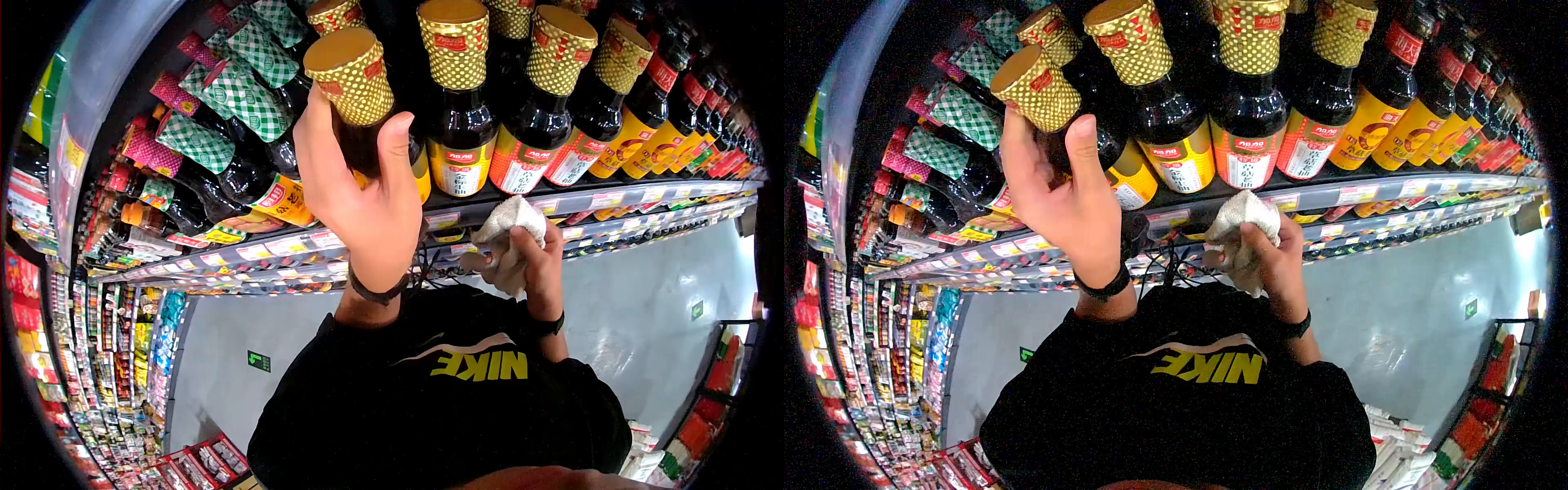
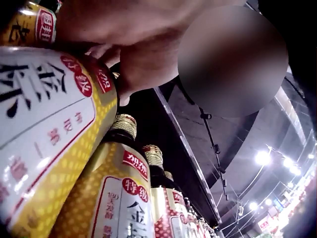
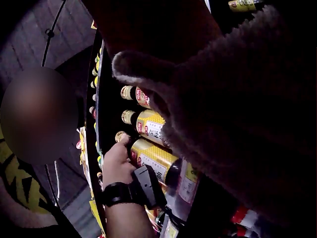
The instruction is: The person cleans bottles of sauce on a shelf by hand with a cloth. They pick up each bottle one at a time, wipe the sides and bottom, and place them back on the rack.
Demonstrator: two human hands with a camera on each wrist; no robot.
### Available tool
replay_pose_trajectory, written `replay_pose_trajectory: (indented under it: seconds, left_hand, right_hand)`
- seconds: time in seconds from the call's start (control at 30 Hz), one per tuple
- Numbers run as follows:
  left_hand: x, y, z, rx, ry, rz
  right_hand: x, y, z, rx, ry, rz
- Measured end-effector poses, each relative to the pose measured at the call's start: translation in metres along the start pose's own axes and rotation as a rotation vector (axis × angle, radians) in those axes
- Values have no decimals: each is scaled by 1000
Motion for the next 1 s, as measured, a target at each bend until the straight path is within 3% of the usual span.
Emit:
replay_pose_trajectory:
  seconds: [0.23, 0.33, 0.5, 0.63, 0.7, 1.0]
  left_hand:
    - [-4, 4, 11, 54, 61, -15]
    - [-3, 1, 12, 179, 175, 122]
    - [9, -5, 5, -47, -112, 247]
    - [12, -5, 0, -126, -67, 224]
    - [20, -6, -4, -217, -333, 293]
    - [27, -1, -2, -206, -267, 258]
  right_hand:
    - [5, 0, -3, 1, -3, 9]
    - [4, 0, -2, 0, -12, 30]
    - [5, -1, -2, -28, -1, -7]
    - [1, 1, -2, -37, -6, 20]
    - [0, 2, -2, -37, 9, 29]
    - [8, 2, -16, -46, -109, 2]
Point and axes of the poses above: each hand's wrist, its own y-axis away from the middle knuckle, its own z-axis out of the palm, x = y × z, the point moved 3 cm from there along -y, towards the middle knuckle, and after that the axes turned 9 degrees about x, right-handed, at the moved point
